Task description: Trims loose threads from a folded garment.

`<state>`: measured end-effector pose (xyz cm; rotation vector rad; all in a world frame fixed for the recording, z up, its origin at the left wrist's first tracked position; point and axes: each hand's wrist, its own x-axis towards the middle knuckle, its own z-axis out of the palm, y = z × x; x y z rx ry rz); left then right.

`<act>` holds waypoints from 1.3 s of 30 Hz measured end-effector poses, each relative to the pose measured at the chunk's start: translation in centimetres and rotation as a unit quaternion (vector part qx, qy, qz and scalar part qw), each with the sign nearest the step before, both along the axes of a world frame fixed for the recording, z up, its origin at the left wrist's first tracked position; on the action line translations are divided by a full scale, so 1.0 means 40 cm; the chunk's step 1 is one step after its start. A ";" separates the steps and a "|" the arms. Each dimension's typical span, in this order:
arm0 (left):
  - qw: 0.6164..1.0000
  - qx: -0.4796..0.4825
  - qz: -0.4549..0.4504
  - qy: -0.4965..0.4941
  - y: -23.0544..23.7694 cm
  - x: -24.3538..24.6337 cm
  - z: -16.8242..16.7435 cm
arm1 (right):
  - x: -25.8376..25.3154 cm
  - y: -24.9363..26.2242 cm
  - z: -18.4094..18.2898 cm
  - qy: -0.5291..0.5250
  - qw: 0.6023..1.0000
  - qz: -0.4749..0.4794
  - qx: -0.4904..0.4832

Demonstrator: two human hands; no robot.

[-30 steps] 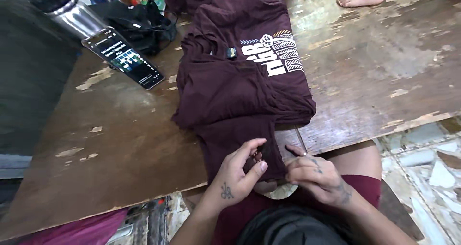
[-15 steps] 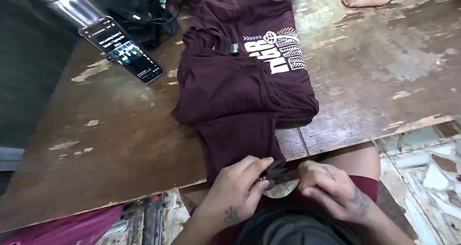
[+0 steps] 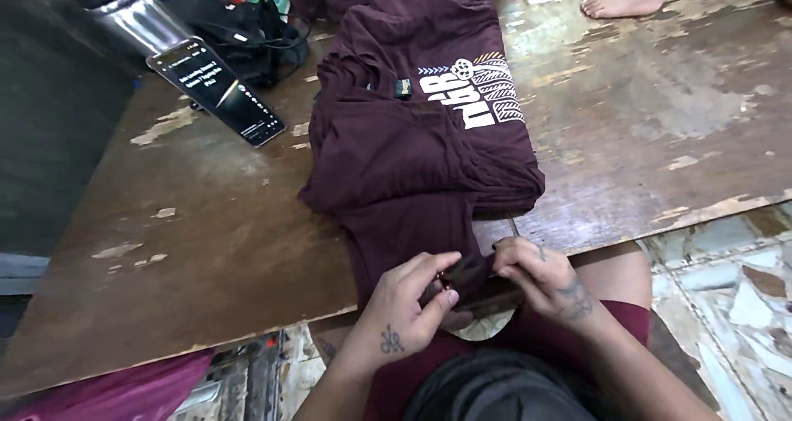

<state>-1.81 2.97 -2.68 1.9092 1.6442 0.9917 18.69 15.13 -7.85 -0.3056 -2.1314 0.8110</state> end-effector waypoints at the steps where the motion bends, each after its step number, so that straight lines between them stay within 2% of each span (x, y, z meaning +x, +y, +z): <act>1: 1.000 0.006 -0.017 0.025 -0.001 -0.001 0.003 | 0.006 0.000 0.000 -0.002 1.000 0.005 -0.008; 4: 0.995 0.019 -0.039 0.091 0.002 0.007 0.010 | 0.008 -0.004 0.002 0.003 1.000 -0.001 -0.009; 8: 0.985 0.041 -0.016 0.168 0.004 0.026 0.017 | 0.006 -0.007 0.002 0.022 0.999 0.026 -0.033; 10: 0.984 0.048 -0.002 0.171 0.005 0.028 0.019 | 0.008 -0.006 -0.003 0.028 0.999 0.026 -0.033; 15: 0.995 0.022 0.020 0.098 0.000 0.024 0.017 | -0.002 -0.011 0.002 -0.033 0.998 -0.050 0.025; 18: 0.996 0.021 0.032 0.080 -0.006 0.025 0.010 | -0.018 -0.013 0.001 -0.031 0.997 -0.056 0.046; 22: 0.989 0.032 -0.009 0.148 -0.010 0.030 0.017 | -0.006 -0.004 0.001 0.001 0.998 -0.049 0.032; 27: 0.972 0.051 0.024 0.229 -0.005 0.056 0.019 | 0.009 -0.005 0.009 -0.001 1.000 0.002 0.014; 29: 0.985 0.022 0.043 0.163 -0.007 0.047 0.029 | 0.022 -0.002 0.010 0.009 0.999 0.047 -0.004; 31: 0.996 -0.026 0.084 0.011 -0.007 0.032 0.031 | 0.029 -0.002 0.015 0.003 0.999 0.050 -0.004; 34: 0.973 -0.041 0.131 -0.185 0.007 0.022 0.015 | 0.003 -0.009 0.019 -0.018 1.000 -0.005 0.018; 36: 0.965 -0.041 0.141 -0.218 0.014 0.020 0.007 | -0.036 -0.014 0.014 -0.018 0.999 -0.009 0.032; 39: 0.966 -0.046 0.139 -0.215 0.012 0.017 0.004 | -0.056 -0.028 0.000 0.043 0.998 0.007 0.041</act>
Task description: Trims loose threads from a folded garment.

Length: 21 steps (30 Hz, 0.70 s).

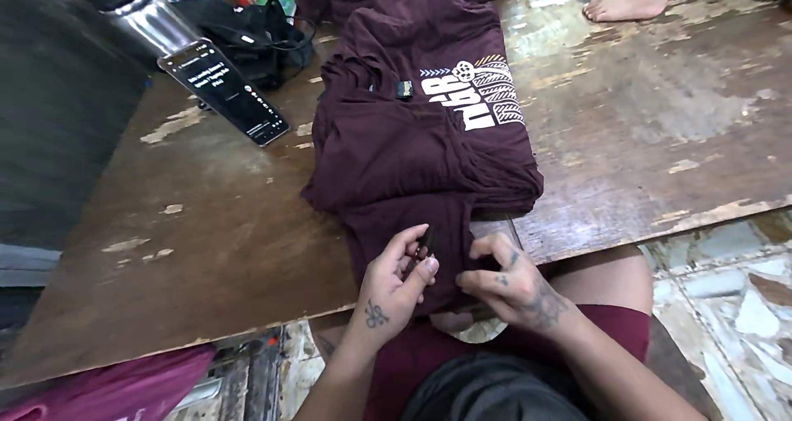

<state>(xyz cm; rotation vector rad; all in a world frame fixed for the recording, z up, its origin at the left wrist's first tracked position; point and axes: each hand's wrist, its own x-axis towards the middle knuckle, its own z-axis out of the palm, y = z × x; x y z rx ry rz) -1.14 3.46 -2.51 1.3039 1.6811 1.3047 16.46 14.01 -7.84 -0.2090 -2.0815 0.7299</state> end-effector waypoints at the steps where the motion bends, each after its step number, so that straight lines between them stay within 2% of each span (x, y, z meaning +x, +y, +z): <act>1: 1.000 0.006 -0.007 0.006 -0.005 -0.007 -0.002 | 0.020 -0.001 0.007 0.017 0.999 0.021 -0.017; 3: 0.998 0.028 -0.030 0.044 -0.026 -0.023 -0.010 | 0.094 -0.003 0.024 0.017 0.996 0.073 -0.055; 6: 0.973 0.051 -0.081 0.211 -0.064 -0.038 -0.003 | 0.209 -0.021 0.006 -0.084 0.987 0.131 -0.034; 9: 0.912 0.046 -0.147 0.379 -0.067 -0.033 0.016 | 0.194 -0.037 -0.018 -0.082 0.995 0.058 0.024; 11: 0.896 0.058 -0.178 0.403 -0.041 -0.039 0.029 | 0.133 -0.016 0.014 -0.077 0.996 -0.022 0.038; 14: 0.930 0.039 -0.170 0.324 0.014 -0.037 0.080 | 0.032 0.007 0.052 -0.098 0.995 -0.031 0.000; 16: 0.982 0.014 -0.109 0.151 0.052 -0.025 0.081 | -0.017 0.013 0.044 -0.019 0.994 0.042 -0.098; 17: 0.997 0.017 -0.063 0.035 0.068 -0.020 0.064 | -0.024 0.018 0.038 0.020 0.977 0.106 -0.182; 19: 0.992 0.037 0.007 -0.124 0.081 -0.017 0.040 | -0.016 0.038 0.030 0.055 0.924 0.212 -0.313; 20: 0.988 0.045 0.013 -0.146 0.080 -0.017 0.036 | -0.008 0.047 0.028 0.059 0.905 0.245 -0.343; 21: 0.989 0.053 0.008 -0.141 0.076 -0.017 0.033 | -0.001 0.049 0.029 0.054 0.906 0.242 -0.344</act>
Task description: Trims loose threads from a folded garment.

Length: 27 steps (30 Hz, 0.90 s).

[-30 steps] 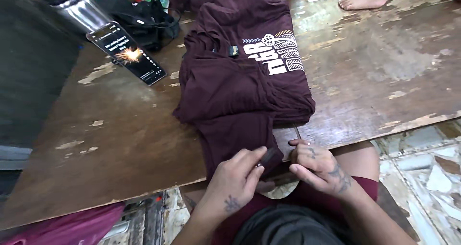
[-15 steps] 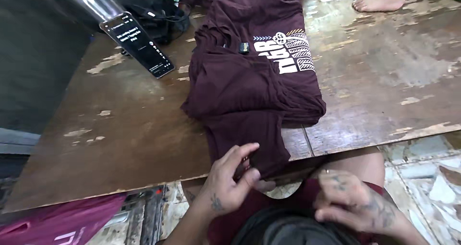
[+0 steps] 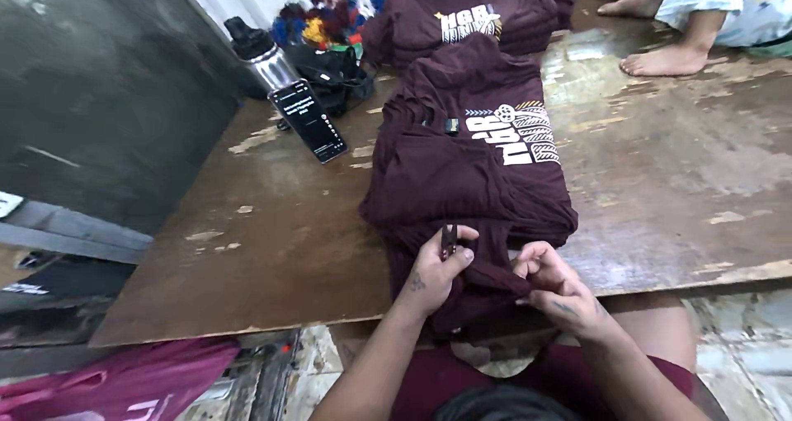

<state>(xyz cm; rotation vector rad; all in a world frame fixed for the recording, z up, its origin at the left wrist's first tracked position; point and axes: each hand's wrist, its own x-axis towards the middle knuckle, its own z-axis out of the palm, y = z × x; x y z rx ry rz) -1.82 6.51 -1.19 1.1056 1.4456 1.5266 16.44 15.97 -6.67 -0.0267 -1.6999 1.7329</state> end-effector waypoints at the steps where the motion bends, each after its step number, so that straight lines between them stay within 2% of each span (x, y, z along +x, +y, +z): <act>1: 1.000 0.011 -0.007 0.015 -0.002 0.002 -0.004 | 0.004 -0.006 0.005 -0.020 0.998 -0.040 0.043; 2: 0.999 0.021 -0.017 0.029 -0.003 0.005 -0.009 | 0.003 -0.016 0.011 -0.052 0.986 -0.103 0.124; 4: 0.998 0.026 -0.038 0.052 -0.004 0.008 -0.018 | -0.012 -0.032 0.016 -0.118 0.911 -0.242 0.311; 5: 0.997 0.024 -0.045 0.063 -0.003 0.009 -0.021 | -0.014 -0.031 0.016 -0.136 0.876 -0.284 0.366; 7: 0.994 0.015 -0.064 0.089 -0.003 0.011 -0.022 | 0.021 -0.022 0.023 -0.165 0.850 -0.307 0.394; 12: 0.986 0.014 -0.086 0.142 -0.005 0.015 -0.030 | 0.154 0.000 0.037 -0.195 0.861 -0.257 0.393; 17: 0.996 -0.037 -0.008 0.078 0.014 0.025 -0.024 | 0.099 -0.016 0.061 -0.232 0.867 -0.265 0.353; 21: 0.995 -0.052 -0.003 0.090 0.013 0.035 -0.016 | 0.011 -0.021 0.017 -0.169 0.841 -0.326 0.397; 27: 0.991 -0.040 -0.026 0.128 0.002 0.036 -0.014 | 0.138 0.019 0.046 -0.221 0.855 -0.265 0.387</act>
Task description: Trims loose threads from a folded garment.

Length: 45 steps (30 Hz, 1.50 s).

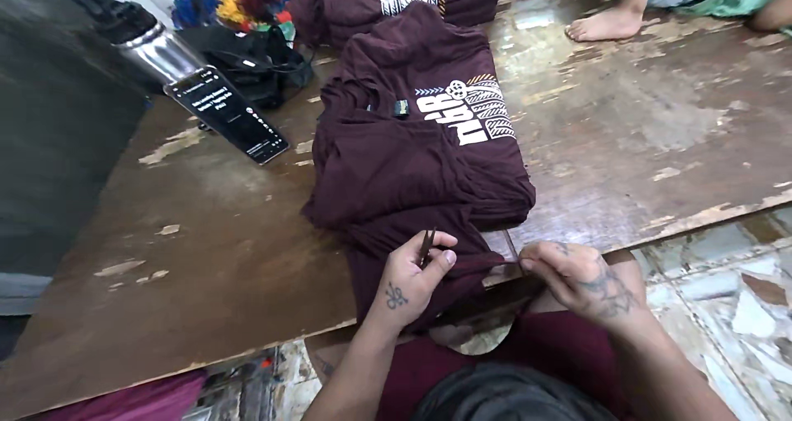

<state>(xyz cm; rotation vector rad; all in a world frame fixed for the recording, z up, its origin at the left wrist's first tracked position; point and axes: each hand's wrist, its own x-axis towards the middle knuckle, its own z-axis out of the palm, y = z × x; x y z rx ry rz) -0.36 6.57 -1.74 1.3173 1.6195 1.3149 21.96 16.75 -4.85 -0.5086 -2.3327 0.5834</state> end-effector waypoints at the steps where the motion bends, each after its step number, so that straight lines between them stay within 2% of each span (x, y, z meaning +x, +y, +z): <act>1: 1.000 0.000 -0.002 -0.004 0.002 -0.001 -0.002 | 0.005 -0.003 0.006 -0.012 1.000 -0.001 -0.004; 5: 1.000 -0.005 0.004 -0.023 0.014 0.000 0.003 | -0.058 -0.029 0.020 -0.020 0.998 -0.020 -0.050; 7: 1.000 -0.005 -0.012 -0.008 0.009 0.000 0.002 | -0.099 -0.032 -0.004 0.014 1.000 -0.017 -0.014; 9: 0.997 -0.012 -0.055 0.051 -0.004 -0.017 0.001 | -0.097 -0.030 -0.020 0.027 0.999 -0.012 0.020; 12: 0.977 -0.017 -0.105 0.187 -0.027 -0.049 -0.003 | -0.037 -0.032 -0.009 -0.018 0.999 -0.008 0.033; 15: 0.923 -0.025 -0.125 0.362 -0.045 -0.045 0.034 | -0.002 -0.049 -0.002 -0.004 0.997 -0.002 0.071; 17: 0.885 0.033 -0.133 0.444 -0.047 -0.026 0.067 | 0.005 -0.064 0.001 0.024 0.996 -0.002 0.090; 20: 0.830 0.112 -0.171 0.519 -0.049 0.010 0.114 | 0.009 -0.081 0.006 0.040 0.993 -0.020 0.105; 23: 0.776 0.143 -0.174 0.589 -0.036 0.045 0.136 | 0.002 -0.093 0.012 0.061 0.992 -0.028 0.107; 26: 0.749 0.156 -0.164 0.623 -0.029 0.048 0.151 | -0.010 -0.099 0.017 0.081 0.991 -0.038 0.103; 30: 0.753 0.160 -0.159 0.618 -0.040 0.058 0.160 | -0.024 -0.106 0.025 0.111 0.990 -0.035 0.085; 34: 0.747 0.140 -0.131 0.637 -0.052 0.047 0.150 | -0.043 -0.119 0.022 0.161 0.984 0.011 0.070; 36: 0.780 0.128 -0.117 0.602 -0.055 0.023 0.143 | -0.027 -0.130 0.014 0.141 0.986 0.071 0.050; 38: 0.850 0.103 -0.104 0.506 -0.065 0.003 0.126 | 0.006 -0.141 0.005 0.056 0.986 0.156 0.009; 40: 0.913 0.043 -0.069 0.400 -0.081 -0.012 0.098 | 0.026 -0.143 -0.005 0.014 0.982 0.190 -0.009; 41: 0.927 -0.007 -0.074 0.368 -0.089 -0.026 0.081 | 0.032 -0.140 -0.010 0.021 0.981 0.192 -0.005; 42: 0.929 -0.072 -0.114 0.343 -0.095 -0.048 0.070 | 0.037 -0.134 -0.011 0.031 0.981 0.191 0.005; 43: 0.918 -0.123 -0.175 0.335 -0.095 -0.081 0.069 | 0.039 -0.127 -0.007 0.037 0.980 0.193 0.016; 44: 0.903 -0.137 -0.218 0.344 -0.093 -0.118 0.083 | 0.034 -0.120 0.001 0.048 0.978 0.199 0.028; 45: 0.904 -0.118 -0.207 0.356 -0.096 -0.160 0.112 | 0.020 -0.116 0.008 0.065 0.976 0.202 0.046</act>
